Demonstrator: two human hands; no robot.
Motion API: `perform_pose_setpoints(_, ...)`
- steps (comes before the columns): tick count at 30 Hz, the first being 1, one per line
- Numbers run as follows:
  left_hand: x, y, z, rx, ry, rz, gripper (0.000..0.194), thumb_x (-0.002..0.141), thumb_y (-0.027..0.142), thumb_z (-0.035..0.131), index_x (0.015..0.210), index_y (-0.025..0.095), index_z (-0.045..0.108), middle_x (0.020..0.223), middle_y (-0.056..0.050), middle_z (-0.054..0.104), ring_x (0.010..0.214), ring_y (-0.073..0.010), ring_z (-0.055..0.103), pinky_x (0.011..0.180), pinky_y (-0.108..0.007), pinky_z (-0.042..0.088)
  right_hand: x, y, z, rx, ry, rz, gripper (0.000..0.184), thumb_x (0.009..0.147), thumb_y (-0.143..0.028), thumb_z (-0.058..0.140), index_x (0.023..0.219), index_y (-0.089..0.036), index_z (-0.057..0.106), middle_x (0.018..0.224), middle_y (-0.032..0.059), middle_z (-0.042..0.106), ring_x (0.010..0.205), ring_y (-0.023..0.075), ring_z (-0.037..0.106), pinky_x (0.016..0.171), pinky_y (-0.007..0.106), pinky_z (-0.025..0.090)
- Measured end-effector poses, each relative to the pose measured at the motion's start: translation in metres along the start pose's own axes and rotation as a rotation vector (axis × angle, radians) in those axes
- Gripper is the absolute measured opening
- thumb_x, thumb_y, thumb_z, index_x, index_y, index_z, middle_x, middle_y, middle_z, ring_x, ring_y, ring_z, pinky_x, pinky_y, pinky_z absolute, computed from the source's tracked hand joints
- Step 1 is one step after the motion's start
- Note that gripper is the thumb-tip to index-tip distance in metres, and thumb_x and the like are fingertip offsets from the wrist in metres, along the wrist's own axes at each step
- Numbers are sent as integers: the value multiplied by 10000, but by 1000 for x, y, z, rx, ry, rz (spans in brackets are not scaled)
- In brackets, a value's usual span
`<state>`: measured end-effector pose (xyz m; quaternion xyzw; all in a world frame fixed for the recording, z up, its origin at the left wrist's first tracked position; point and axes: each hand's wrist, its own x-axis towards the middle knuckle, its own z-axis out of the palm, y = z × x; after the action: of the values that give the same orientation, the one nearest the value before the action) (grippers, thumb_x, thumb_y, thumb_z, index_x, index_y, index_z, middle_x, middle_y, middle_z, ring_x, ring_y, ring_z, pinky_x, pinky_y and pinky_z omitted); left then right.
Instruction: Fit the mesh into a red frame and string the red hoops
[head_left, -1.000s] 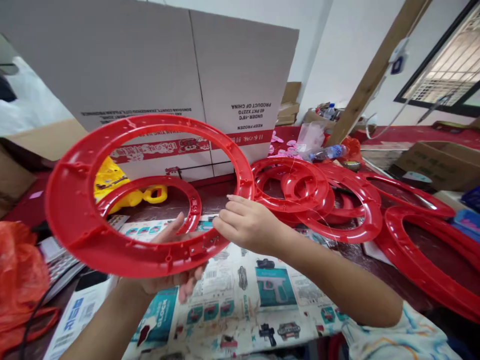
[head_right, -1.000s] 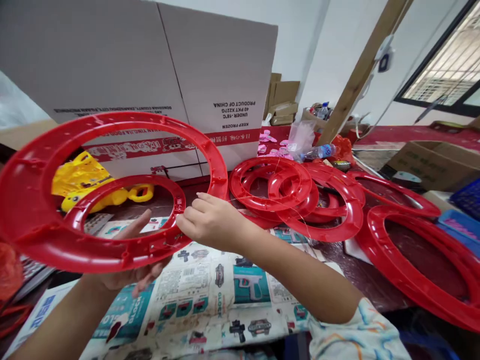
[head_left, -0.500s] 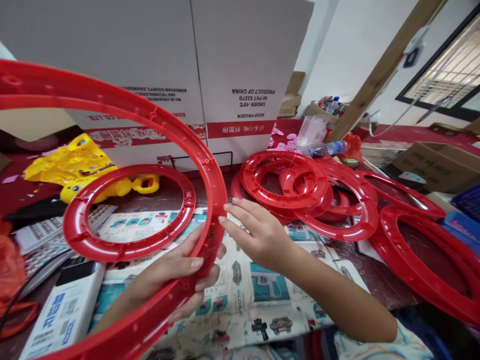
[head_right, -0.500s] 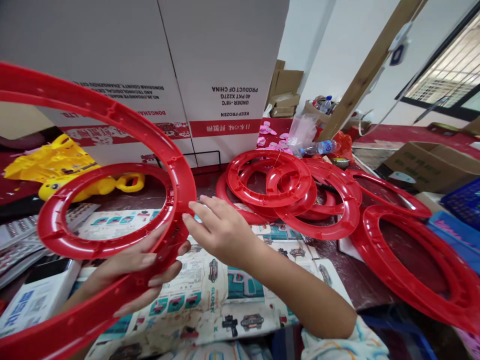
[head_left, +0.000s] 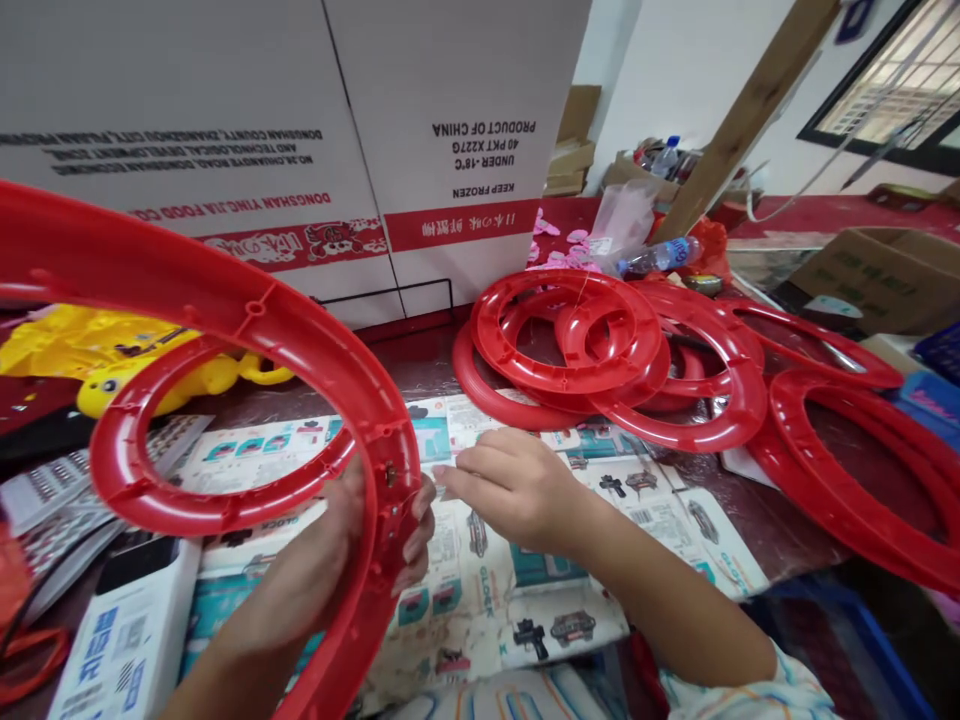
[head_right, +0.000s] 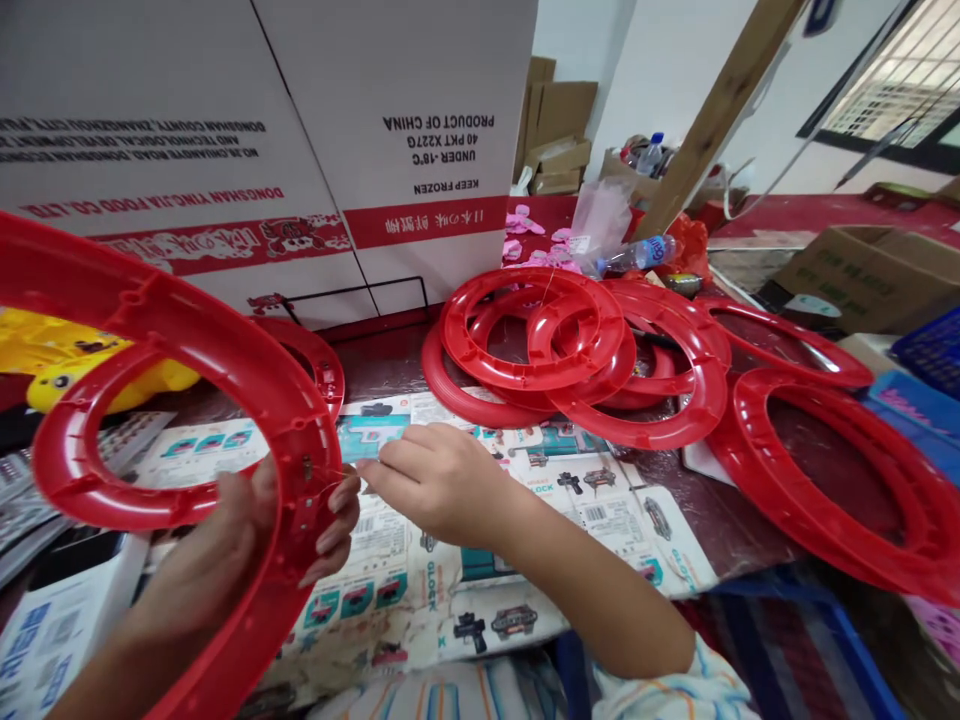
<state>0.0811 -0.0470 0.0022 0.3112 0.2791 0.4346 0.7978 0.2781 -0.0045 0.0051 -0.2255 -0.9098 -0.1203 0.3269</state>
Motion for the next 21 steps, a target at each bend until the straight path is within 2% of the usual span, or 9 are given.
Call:
perform_pose_setpoints(3, 6, -4, -2, 86, 59, 88, 286, 879, 482, 538, 903, 207, 612, 763, -11, 617, 630, -144, 568, 591, -253, 498, -2, 1, 1, -6, 4, 24, 122, 913, -142, 518, 954, -112, 629, 777, 36, 639, 706, 122, 523, 626, 274, 418)
perform_pose_setpoints(5, 9, -7, -5, 131, 89, 133, 322, 859, 474, 574, 998, 190, 634, 766, -40, 662, 664, -174, 620, 610, -260, 517, -2, 2, 2, -18, 38, 58, 124, 905, -129, 521, 977, -97, 617, 761, 38, 632, 705, 125, 527, 617, 276, 421)
perform_pose_setpoints(9, 13, -12, -10, 125, 94, 165, 349, 853, 466, 584, 1086, 209, 619, 868, -63, 691, 649, -183, 650, 481, -227, 479, -3, 2, 2, -68, 107, 117, 86, 890, -128, 542, 896, -112, 626, 721, 23, 612, 661, 116, 485, 589, 271, 391)
perform_pose_setpoints(13, 18, -14, -9, 120, 100, 236, 270, 841, 428, 617, 1038, 246, 587, 877, -23, 669, 649, -181, 651, 545, -270, 524, 0, 0, -3, -91, 34, 128, 143, 896, -139, 534, 797, -135, 636, 702, 17, 579, 668, 123, 462, 589, 274, 354)
perform_pose_setpoints(16, 21, -15, -7, 127, 148, 204, 197, 853, 389, 615, 1001, 274, 557, 919, 8, 650, 706, -163, 642, 616, -270, 540, 6, -2, -8, -35, -33, 96, 198, 914, -139, 497, 776, -128, 638, 698, 22, 545, 696, 132, 457, 625, 278, 370)
perform_pose_setpoints(18, 23, -16, -6, 141, 191, 148, 165, 891, 336, 572, 1047, 283, 556, 921, 13, 653, 742, -146, 635, 646, -237, 525, 10, -4, -8, 16, -55, 70, 209, 916, -124, 480, 777, -122, 637, 710, 22, 539, 686, 128, 439, 627, 280, 371)
perform_pose_setpoints(21, 24, -20, -10, 132, 221, 50, 265, 901, 287, 556, 1165, 290, 528, 935, 5, 666, 742, -150, 638, 607, -224, 504, 8, -5, -1, 92, -44, 101, 242, 927, -114, 446, 779, -126, 637, 729, 21, 547, 685, 122, 436, 635, 273, 382)
